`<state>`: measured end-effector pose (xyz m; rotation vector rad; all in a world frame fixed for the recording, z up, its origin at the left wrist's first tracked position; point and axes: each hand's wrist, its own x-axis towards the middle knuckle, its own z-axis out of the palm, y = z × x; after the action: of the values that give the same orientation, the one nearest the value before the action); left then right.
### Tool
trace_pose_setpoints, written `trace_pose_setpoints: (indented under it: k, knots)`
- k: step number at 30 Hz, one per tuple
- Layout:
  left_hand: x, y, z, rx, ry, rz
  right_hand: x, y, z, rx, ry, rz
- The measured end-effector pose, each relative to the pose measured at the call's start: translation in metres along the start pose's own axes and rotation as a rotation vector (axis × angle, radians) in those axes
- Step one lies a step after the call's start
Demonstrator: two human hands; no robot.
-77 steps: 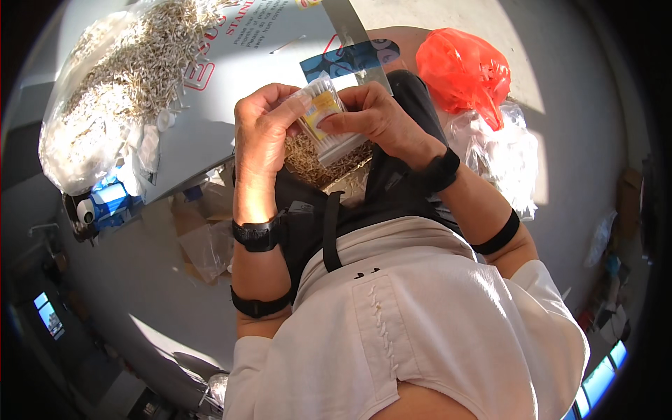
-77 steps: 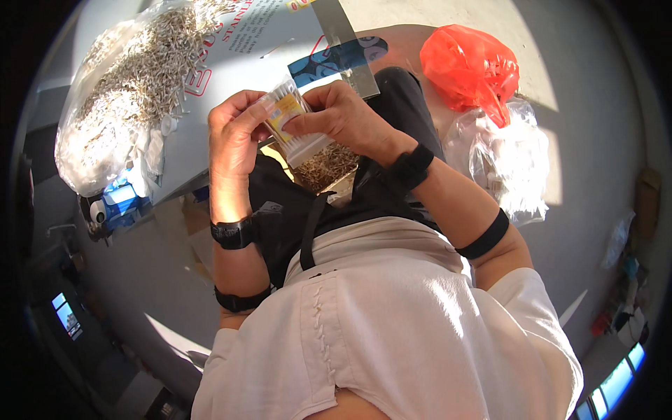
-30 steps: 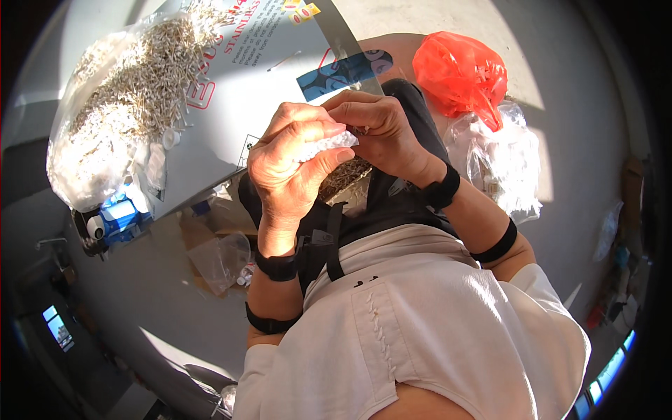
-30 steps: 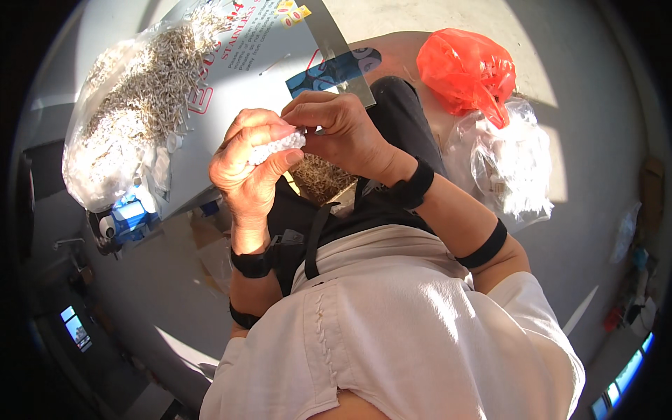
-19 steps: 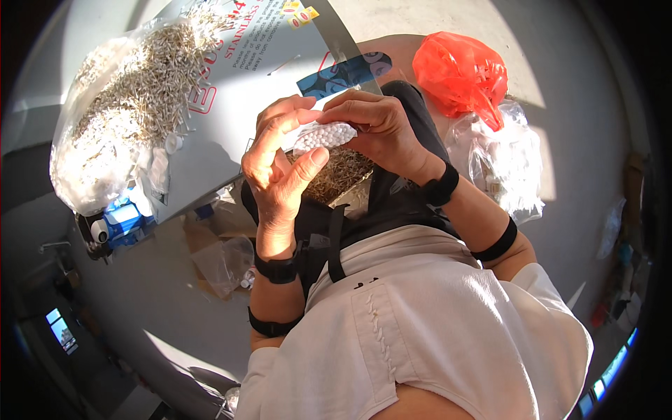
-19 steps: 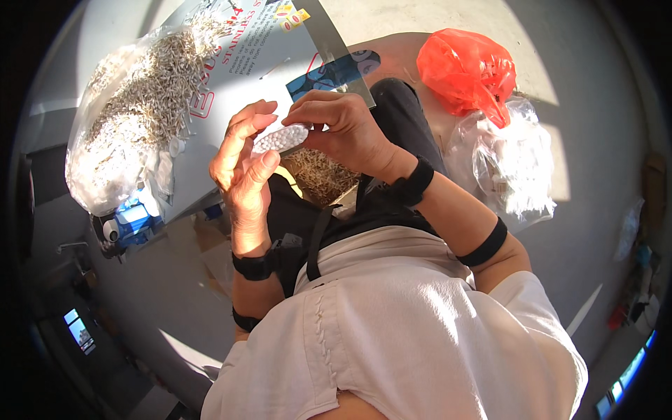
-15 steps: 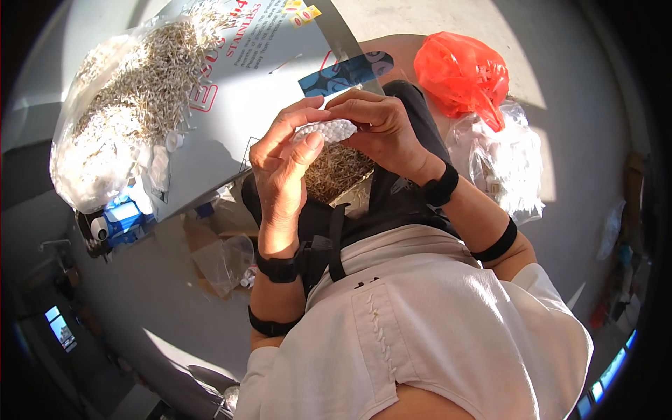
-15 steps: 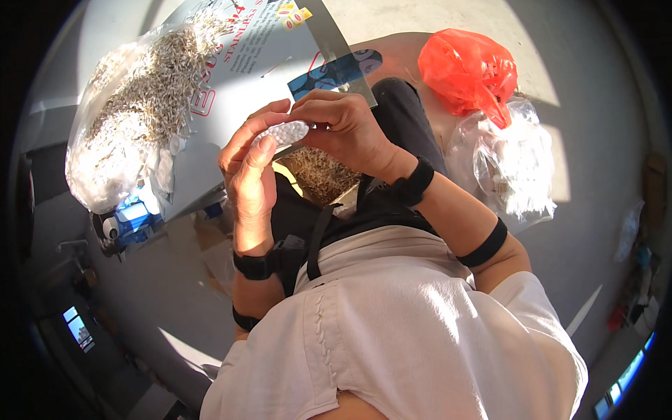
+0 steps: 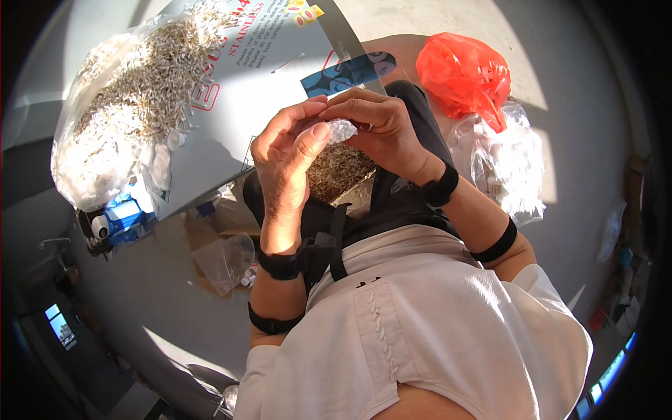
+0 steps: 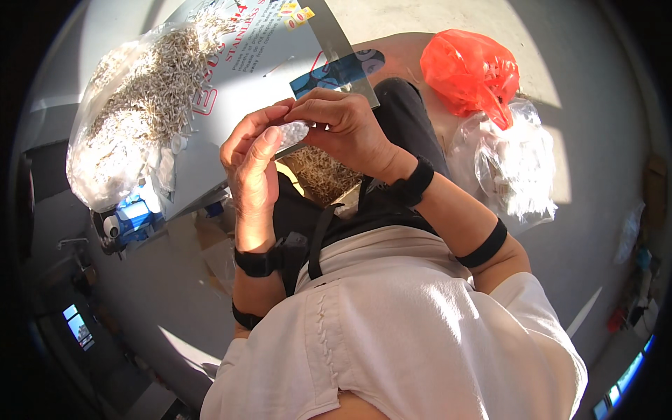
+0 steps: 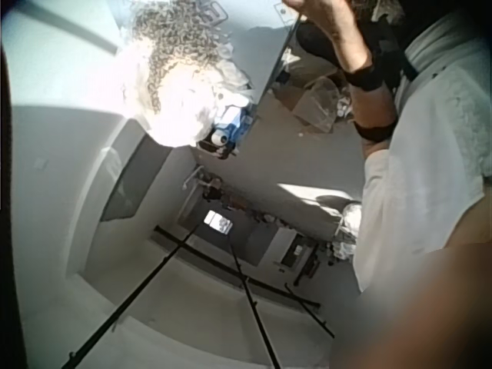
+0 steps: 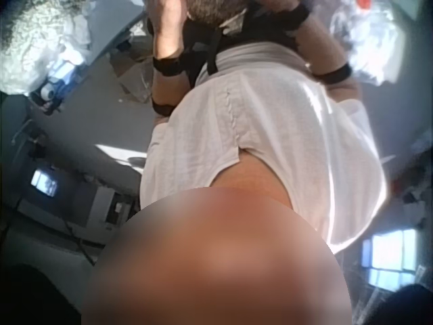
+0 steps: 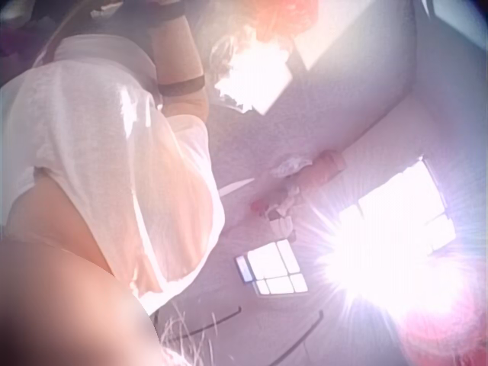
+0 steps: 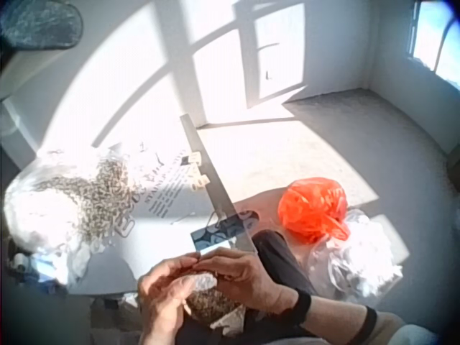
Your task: Packing individual cotton swabs into small plastic bags.
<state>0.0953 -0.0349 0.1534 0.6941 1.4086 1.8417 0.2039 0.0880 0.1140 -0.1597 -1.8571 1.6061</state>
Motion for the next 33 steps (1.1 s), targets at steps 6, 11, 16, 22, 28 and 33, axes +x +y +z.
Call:
trace_pose_setpoints:
  k: [6,11,16,22,28,33]
  knots:
    - [-0.001,-0.003,-0.003,-0.006,-0.046,-0.009,-0.003,0.004,0.000,-0.026,0.012,-0.009]
    - [0.000,-0.002,-0.018,-0.005,-0.183,0.100,-0.005,-0.002,0.000,0.059,0.009,0.071]
    - [-0.004,0.005,-0.010,0.138,-0.125,0.077,-0.006,0.003,0.006,0.119,0.035,0.026]
    - [-0.007,0.004,-0.012,0.118,-0.117,0.065,-0.008,0.002,0.009,0.044,0.034,0.002]
    - [-0.015,0.010,-0.016,0.086,-0.170,0.177,-0.009,-0.003,0.013,0.062,0.041,0.022]
    - [-0.021,0.015,-0.021,0.378,-0.154,0.326,-0.011,-0.001,0.019,0.048,0.027,-0.045]
